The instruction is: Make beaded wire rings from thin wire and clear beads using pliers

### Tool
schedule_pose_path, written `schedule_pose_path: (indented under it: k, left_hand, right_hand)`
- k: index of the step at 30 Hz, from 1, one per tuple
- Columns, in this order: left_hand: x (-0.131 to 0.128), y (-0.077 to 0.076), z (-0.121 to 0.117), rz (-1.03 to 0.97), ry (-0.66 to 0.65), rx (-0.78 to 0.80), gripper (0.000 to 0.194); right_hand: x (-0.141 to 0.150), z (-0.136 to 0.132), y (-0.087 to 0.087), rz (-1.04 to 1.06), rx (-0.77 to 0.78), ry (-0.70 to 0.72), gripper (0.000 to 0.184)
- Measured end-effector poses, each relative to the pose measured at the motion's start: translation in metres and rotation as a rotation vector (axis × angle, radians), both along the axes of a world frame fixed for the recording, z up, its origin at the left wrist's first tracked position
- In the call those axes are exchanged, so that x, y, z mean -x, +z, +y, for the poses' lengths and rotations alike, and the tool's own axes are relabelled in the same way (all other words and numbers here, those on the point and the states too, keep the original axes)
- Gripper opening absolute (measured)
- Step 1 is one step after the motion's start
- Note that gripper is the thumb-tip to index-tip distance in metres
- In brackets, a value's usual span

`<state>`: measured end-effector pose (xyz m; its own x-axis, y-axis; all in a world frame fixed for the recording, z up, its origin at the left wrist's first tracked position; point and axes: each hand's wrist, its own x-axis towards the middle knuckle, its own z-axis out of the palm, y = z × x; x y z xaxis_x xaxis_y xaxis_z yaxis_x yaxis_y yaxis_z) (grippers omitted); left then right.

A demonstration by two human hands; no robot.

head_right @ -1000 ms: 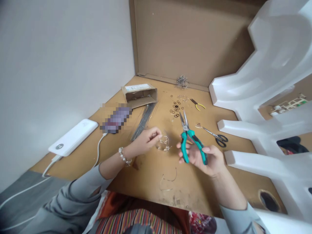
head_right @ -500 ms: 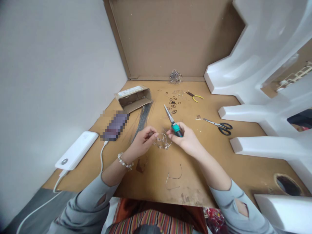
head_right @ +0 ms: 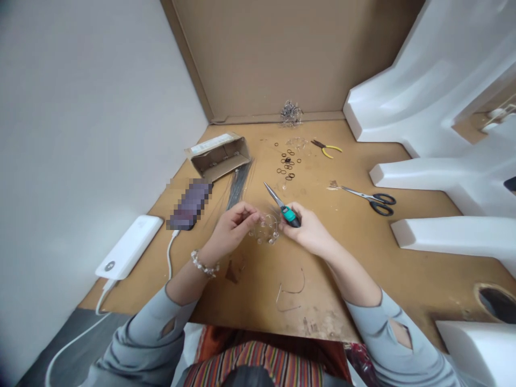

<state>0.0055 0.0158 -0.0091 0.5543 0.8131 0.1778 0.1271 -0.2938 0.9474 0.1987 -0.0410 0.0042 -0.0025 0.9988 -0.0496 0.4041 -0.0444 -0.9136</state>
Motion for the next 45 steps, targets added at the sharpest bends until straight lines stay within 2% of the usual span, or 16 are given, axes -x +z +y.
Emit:
schedule_pose_path:
  k: [5,10,14,19,22,28,45]
  left_hand:
    - [-0.003,0.001,-0.001,-0.002,0.006,-0.039,0.025]
    - [-0.001,0.001,0.002,-0.025,0.041,-0.058,0.023]
    - [0.002,0.004,0.003,0.065,0.046,-0.159,0.021]
    - [0.003,0.011,-0.002,0.208,0.055,-0.312,0.018]
    - [0.004,0.013,-0.003,0.224,0.035,-0.416,0.020]
    - [0.006,0.014,-0.002,0.210,-0.018,-0.513,0.021]
    - [0.006,0.016,-0.003,0.255,-0.117,-0.675,0.027]
  right_hand:
    - [0.000,0.000,0.000,-0.038,-0.010,-0.015,0.018]
    - [-0.013,-0.010,0.007,-0.214,-0.038,-0.038,0.020]
    - [-0.036,-0.031,0.030,-0.606,-0.070,0.022,0.022]
    - [-0.048,-0.047,0.062,-1.216,-0.243,0.144,0.026]
    - [-0.043,-0.046,0.075,-1.392,-0.319,0.210,0.020]
    - [-0.031,-0.038,0.086,-1.477,-0.374,0.323,0.011]
    - [-0.020,-0.041,0.098,-1.644,-0.460,0.374,0.005]
